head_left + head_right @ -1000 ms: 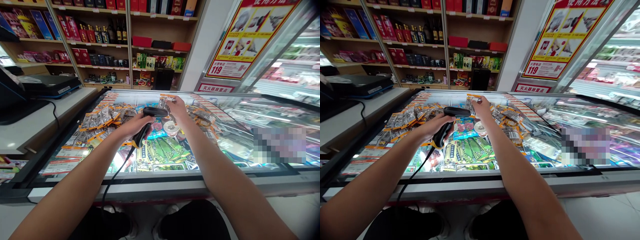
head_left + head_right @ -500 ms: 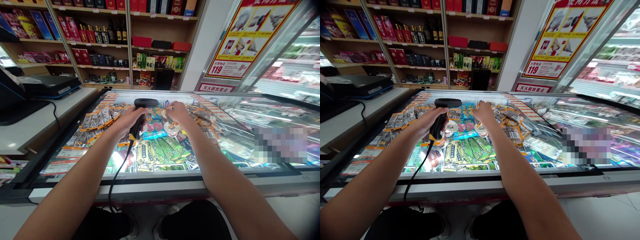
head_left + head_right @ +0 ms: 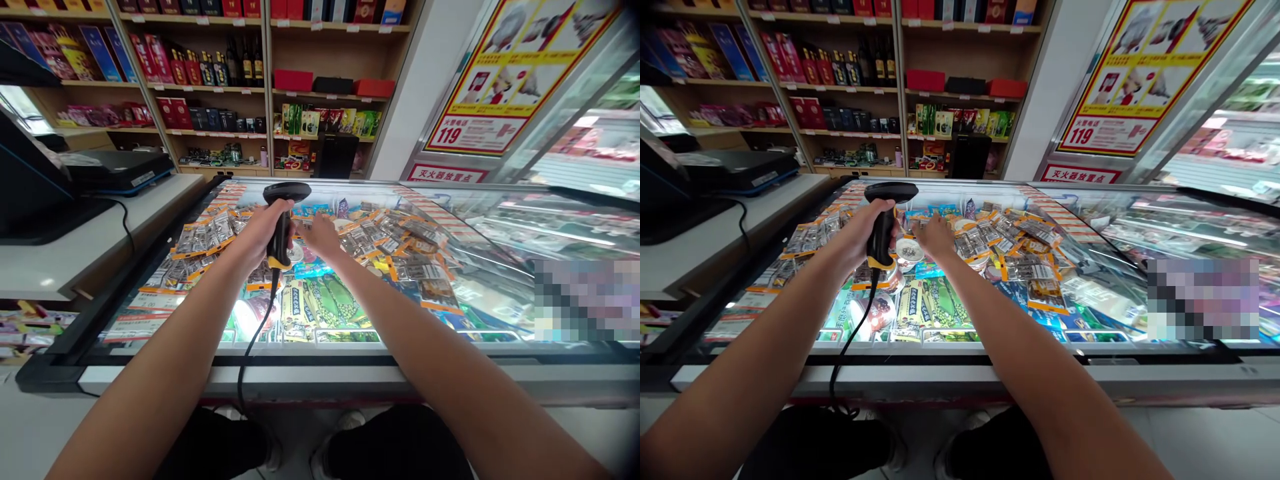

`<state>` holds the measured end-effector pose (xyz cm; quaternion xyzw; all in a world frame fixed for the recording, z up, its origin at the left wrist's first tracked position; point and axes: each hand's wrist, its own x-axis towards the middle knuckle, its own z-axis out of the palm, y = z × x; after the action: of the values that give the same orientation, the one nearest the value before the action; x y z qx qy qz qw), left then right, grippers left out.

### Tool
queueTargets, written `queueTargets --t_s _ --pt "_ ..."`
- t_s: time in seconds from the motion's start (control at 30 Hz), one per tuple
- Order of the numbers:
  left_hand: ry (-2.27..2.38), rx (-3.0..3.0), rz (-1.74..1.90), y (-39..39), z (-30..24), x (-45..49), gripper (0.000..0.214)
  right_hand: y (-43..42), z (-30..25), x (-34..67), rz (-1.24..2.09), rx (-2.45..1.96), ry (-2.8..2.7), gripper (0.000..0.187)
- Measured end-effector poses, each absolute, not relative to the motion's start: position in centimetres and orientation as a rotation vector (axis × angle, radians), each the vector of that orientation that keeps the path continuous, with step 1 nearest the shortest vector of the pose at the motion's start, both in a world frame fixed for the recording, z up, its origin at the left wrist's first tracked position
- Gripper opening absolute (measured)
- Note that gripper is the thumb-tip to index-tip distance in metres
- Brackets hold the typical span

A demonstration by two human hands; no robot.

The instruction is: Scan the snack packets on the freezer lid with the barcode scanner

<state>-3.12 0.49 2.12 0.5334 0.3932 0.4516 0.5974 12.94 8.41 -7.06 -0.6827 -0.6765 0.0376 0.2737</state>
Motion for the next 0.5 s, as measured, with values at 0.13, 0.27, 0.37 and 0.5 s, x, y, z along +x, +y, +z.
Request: queueTargets --t_s 0.13,0.27,0.37,0.5 --pt "0.903 1.27 1.01 0.3 1.8 -2.7 0.028 9.3 -6.4 13.9 0.256 -1.833 -1.825 0.061" --pt "0.921 1.264 1.006 0.6 1.5 -2.8 0.026 9.5 -5.4 15.7 0.559 -1.671 -1.746 0.027" --pt "0.929 1.268 0.999 0.8 1.3 -3.0 0.026 9.1 -5.3 17.0 0.631 -1.584 -1.554 0.013" --pt "0.94 1.319 0.943 0.7 1.0 -3.1 0.028 8.5 -5.0 18.3 0.77 -1.388 -1.323 0.011"
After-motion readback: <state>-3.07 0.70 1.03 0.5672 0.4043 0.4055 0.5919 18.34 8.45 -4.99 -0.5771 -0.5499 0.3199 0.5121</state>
